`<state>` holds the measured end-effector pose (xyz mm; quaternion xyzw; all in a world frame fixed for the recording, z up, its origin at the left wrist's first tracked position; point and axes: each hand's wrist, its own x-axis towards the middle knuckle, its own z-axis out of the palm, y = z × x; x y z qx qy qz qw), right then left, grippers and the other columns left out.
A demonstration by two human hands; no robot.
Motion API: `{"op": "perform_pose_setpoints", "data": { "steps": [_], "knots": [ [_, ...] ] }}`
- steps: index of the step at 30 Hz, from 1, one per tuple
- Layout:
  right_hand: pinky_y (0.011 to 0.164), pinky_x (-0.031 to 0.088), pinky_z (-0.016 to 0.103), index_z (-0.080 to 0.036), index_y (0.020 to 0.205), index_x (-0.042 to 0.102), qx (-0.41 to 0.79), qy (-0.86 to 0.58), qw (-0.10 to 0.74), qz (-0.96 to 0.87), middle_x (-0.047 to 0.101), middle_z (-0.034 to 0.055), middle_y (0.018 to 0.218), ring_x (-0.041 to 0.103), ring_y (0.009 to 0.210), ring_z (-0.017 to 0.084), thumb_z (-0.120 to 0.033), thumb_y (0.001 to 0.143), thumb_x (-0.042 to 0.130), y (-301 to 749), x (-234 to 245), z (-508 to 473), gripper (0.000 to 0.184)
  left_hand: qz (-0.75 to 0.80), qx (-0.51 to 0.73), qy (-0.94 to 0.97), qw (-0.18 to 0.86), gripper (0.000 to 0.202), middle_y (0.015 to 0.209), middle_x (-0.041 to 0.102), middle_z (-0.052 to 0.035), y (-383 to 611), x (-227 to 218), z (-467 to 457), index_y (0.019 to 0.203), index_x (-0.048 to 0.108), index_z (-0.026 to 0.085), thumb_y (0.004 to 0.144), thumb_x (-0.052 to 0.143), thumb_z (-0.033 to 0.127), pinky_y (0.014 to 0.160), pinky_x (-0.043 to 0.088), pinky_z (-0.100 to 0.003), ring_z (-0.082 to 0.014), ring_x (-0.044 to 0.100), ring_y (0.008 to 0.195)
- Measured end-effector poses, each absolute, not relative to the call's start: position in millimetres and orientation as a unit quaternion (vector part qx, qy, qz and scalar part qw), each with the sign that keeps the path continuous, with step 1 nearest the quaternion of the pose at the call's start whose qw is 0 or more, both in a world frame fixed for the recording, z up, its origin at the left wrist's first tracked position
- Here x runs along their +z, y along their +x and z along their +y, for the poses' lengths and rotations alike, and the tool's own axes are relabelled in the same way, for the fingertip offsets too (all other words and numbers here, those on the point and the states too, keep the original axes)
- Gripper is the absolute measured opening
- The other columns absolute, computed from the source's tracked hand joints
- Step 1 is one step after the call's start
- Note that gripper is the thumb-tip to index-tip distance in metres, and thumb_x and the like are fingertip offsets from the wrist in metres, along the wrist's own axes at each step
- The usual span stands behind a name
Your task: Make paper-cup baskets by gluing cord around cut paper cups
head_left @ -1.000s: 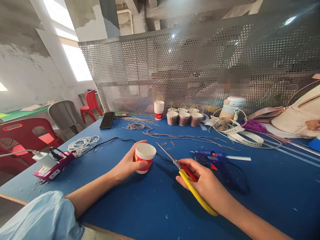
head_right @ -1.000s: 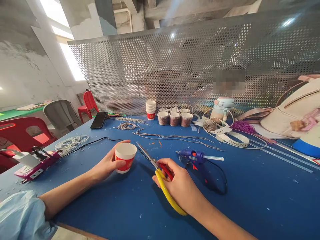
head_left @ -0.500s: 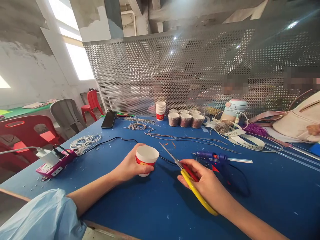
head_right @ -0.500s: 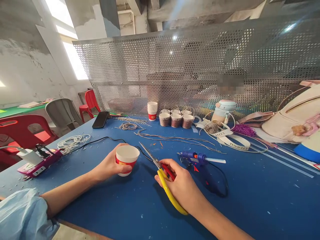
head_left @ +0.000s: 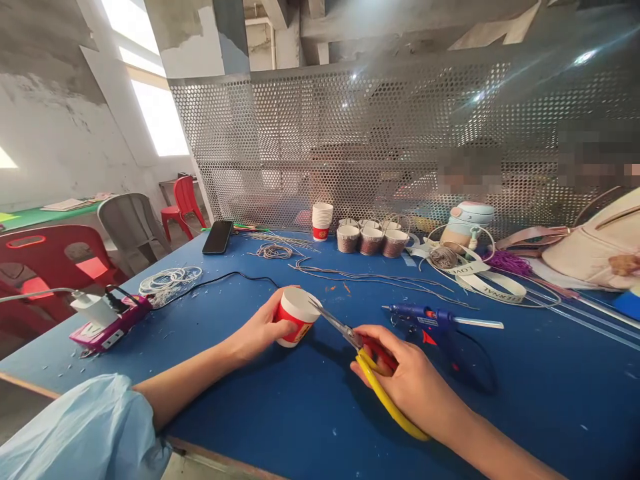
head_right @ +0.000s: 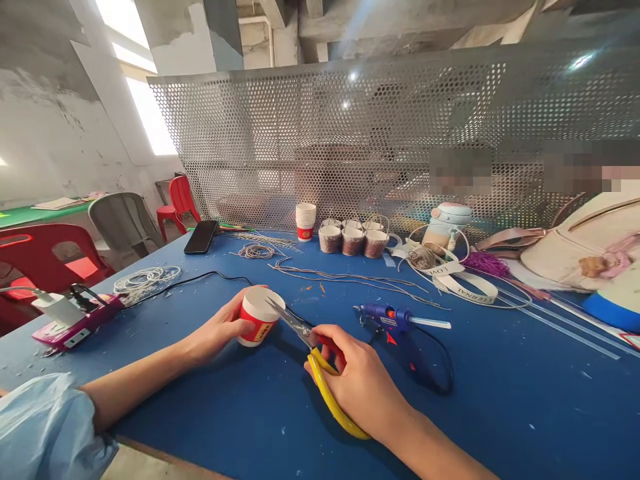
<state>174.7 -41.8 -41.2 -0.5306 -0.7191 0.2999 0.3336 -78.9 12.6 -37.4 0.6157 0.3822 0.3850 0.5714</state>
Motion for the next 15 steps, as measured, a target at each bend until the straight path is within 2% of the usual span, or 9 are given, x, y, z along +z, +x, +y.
{"op": "perform_pose_setpoints", "data": {
  "steps": [5,10,15],
  "knots": [
    [0.064,0.056,0.025,-0.025,0.107,0.063,0.246,-0.521,0.346,-0.741,0.066,0.0016,0.08,0.064,0.068,0.016,-0.035,0.081,0.065,176.6,-45.8,-43.2,0.027,0.396,0.377,0.691,0.473,0.061,0.117,0.058,-0.0093,-73.4,-32.1,7.4,0.126,0.046,0.018,0.072,0.071,0.028,0.092,0.045,-0.038,-0.0262,0.055,0.105],
    [0.063,0.055,0.024,-0.026,0.108,0.061,0.226,-0.515,0.333,-0.757,0.065,0.001,0.081,0.063,0.067,0.016,-0.033,0.083,0.064,176.9,-47.5,-42.2,0.026,0.409,0.386,0.744,0.36,0.058,0.12,0.053,-0.0083,-72.2,-35.4,5.0,0.124,0.052,0.021,0.07,0.073,0.024,0.099,0.043,-0.038,-0.0256,0.054,0.109],
    [0.063,0.055,0.025,-0.026,0.11,0.06,0.223,-0.508,0.329,-0.764,0.064,0.0008,0.08,0.063,0.066,0.016,-0.033,0.084,0.063,176.6,-48.3,-44.4,0.027,0.411,0.392,0.777,0.271,0.059,0.117,0.054,-0.0078,-71.7,-38.9,6.0,0.123,0.051,0.023,0.069,0.075,0.025,0.099,0.043,-0.04,-0.0262,0.055,0.108]
  ]
}}
